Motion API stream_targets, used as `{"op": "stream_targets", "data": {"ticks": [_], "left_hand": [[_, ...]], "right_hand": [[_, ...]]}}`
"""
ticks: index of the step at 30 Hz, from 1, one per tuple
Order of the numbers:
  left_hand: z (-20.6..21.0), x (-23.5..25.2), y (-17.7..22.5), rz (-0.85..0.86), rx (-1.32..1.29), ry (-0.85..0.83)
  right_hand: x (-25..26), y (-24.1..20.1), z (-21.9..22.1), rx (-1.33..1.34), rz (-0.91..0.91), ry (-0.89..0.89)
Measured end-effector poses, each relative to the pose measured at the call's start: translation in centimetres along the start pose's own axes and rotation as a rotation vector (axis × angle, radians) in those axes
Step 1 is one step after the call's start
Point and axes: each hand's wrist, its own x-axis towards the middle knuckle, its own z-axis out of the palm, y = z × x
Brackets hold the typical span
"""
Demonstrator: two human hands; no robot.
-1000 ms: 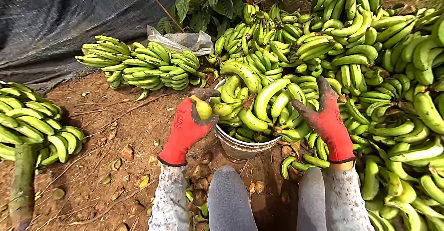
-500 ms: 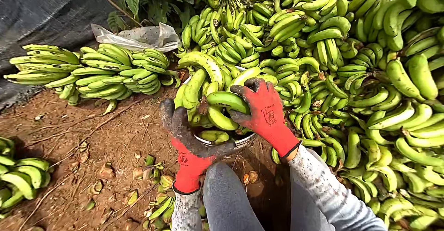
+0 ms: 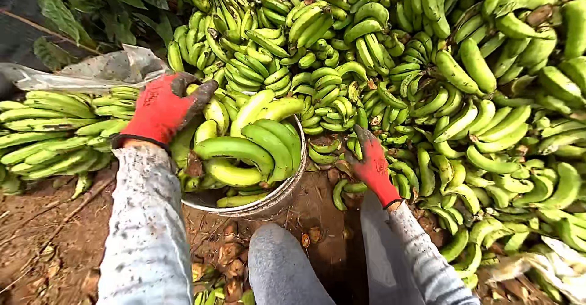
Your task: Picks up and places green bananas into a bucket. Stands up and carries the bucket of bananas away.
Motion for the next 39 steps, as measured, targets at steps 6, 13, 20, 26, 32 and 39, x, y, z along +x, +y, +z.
{"op": "stream_targets", "data": {"ticks": [6,13,20,26,32,39], "left_hand": [[-1.9,-4.3,0.9,-0.263,0.177,0.194],[-1.3,-5.1,1.8,-0.460,0.206,0.118],[-1.8,-7.2,3.7,-0.445,0.030,0.431],[-5.6,-7.8,6.9,-0.270,0.172,-0.035],[-1.9,-6.3,1.2,-0.336,-0.520,0.167],[-2.1,-16.7,-0.4,-0.162,-0.983,0.747]], "right_hand": [[-4.4,15.1,0.6,-0.585,0.421,-0.441],[-3.0,12.1,2.1,-0.541,0.403,-0.703],[-1.0,7.9,-3.9,-0.331,0.360,-0.545],[2.1,-3.6,-11.2,-0.038,-0.102,0.015],[6.2,-18.4,-12.0,0.215,-0.890,0.401],[13.7,-23.5,0.1,0.529,-1.003,-0.323]]}}
